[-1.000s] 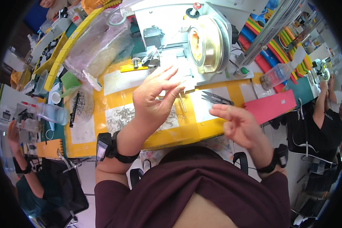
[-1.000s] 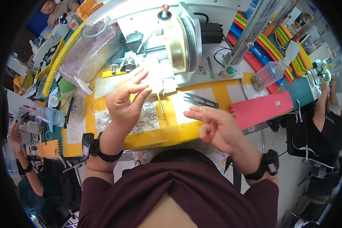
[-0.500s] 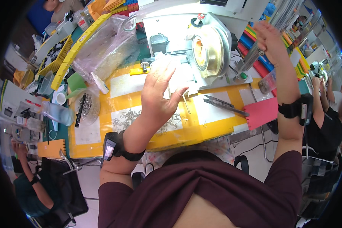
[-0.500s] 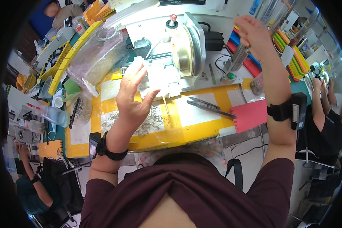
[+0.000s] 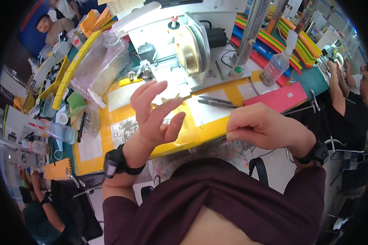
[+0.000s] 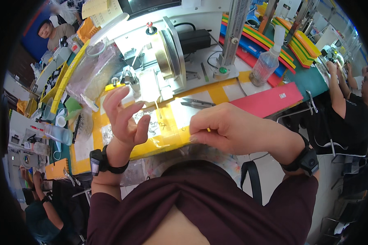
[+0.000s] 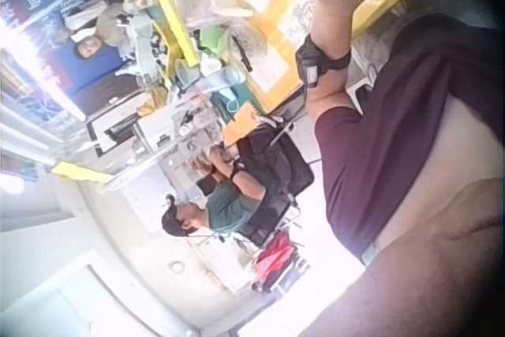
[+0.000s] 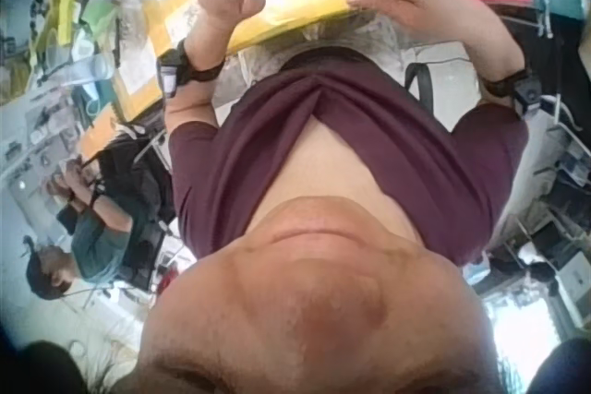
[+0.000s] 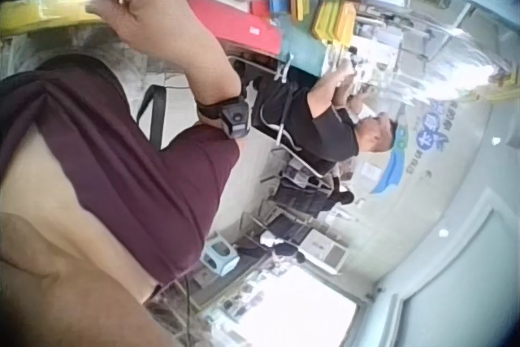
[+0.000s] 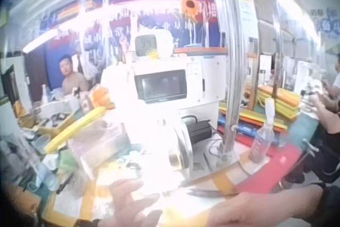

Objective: Assembling and gluing small metal and plastic components for electronic parts.

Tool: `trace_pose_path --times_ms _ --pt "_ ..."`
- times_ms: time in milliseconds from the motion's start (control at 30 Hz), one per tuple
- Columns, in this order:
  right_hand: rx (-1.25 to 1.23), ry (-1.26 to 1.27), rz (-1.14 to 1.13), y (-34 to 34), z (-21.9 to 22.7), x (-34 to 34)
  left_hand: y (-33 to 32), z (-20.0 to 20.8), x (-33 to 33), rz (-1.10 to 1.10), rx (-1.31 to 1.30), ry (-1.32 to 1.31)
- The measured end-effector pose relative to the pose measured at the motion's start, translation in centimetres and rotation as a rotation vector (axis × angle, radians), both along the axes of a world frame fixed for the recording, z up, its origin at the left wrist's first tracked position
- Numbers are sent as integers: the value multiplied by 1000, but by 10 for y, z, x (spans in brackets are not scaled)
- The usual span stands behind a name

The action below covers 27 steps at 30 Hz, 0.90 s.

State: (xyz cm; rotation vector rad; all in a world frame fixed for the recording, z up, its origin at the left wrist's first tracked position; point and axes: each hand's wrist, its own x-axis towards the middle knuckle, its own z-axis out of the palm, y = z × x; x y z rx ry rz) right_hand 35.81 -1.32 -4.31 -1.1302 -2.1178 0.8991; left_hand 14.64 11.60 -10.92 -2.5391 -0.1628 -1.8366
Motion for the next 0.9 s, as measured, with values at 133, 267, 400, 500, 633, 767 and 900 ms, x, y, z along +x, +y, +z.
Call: trace_pose_path --times_ms 133,267,400,500,633,767,900 --pt "108 126 2 -6 1 -7 -12 18 6 -178 -187 129" --pt "341 72 -79 -6 -6 -7 -26 27 6 -296 -331 251" --pt "755 -114 -150 3 -16 -2 -37 36 9 -355 -454 264" --pt "854 -186 -146 5 -14 1 -40 32 12 -340 -571 317" --pt "880 -175 -89 21 -22 10 -35 23 15 -271 -613 211" --pt "916 -162 -293 45 -34 42 -15 7 -17 142 -176 17" --pt "676 86 -692 78 -62 118 8 -5 -31 243 -69 -71"
